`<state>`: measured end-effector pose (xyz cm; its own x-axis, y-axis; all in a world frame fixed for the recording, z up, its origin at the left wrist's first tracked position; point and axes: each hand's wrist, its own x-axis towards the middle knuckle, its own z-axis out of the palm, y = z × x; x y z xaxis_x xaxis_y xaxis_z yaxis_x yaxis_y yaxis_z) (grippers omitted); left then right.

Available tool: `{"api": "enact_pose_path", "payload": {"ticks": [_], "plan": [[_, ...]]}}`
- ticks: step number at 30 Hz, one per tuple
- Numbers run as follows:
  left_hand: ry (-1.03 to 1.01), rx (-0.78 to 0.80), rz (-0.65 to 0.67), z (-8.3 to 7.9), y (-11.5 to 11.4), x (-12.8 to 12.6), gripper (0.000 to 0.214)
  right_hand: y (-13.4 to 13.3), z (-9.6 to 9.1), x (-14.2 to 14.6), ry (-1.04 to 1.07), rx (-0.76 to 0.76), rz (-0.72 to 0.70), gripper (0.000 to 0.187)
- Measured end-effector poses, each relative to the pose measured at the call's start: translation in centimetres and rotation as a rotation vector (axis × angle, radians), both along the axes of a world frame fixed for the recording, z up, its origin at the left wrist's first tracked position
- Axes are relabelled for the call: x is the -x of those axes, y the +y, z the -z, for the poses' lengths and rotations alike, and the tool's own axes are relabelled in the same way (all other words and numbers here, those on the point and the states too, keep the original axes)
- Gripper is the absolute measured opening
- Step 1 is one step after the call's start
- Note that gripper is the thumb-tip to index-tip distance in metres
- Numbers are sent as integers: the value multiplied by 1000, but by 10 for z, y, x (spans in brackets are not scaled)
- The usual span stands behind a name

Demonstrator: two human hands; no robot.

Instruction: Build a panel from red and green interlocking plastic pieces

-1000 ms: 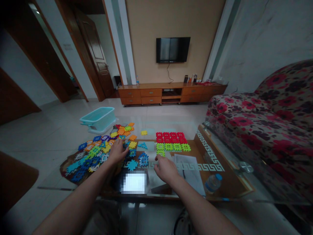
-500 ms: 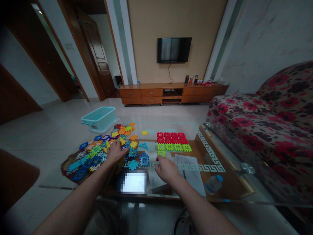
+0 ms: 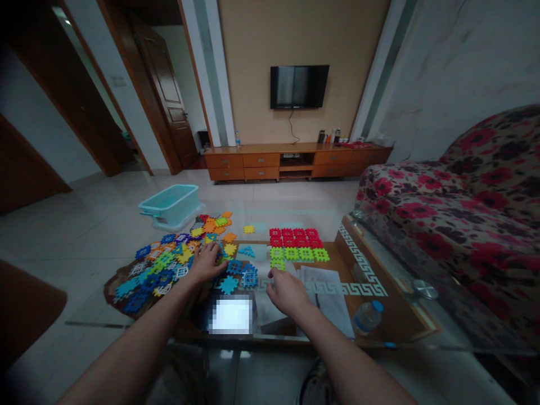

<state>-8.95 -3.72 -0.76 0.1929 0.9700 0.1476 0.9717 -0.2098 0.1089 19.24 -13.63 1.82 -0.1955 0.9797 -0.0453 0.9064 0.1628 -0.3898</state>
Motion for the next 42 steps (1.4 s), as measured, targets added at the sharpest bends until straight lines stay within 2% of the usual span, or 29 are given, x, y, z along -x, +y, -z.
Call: {"api": "enact_pose_path", "payload": {"ticks": [8, 18, 26, 32, 38, 42], "plan": [[35, -15, 27, -1, 0, -2, 35, -1, -2, 0, 2, -7, -6, 28], [33, -19, 61, 5, 2, -2, 48, -1, -2, 1, -3, 5, 1, 29], [14, -30, 45, 7, 4, -2, 40, -1, -1, 1, -2, -13, 0, 28], [-19, -57, 48, 6, 3, -2, 59, -1, 0, 1, 4, -6, 2, 28], [-16, -35, 37, 2, 0, -3, 61, 0, 2, 0, 3, -15, -4, 28], [24, -18, 39, -1, -1, -4, 51, 0, 2, 0, -2, -10, -4, 28]]}}
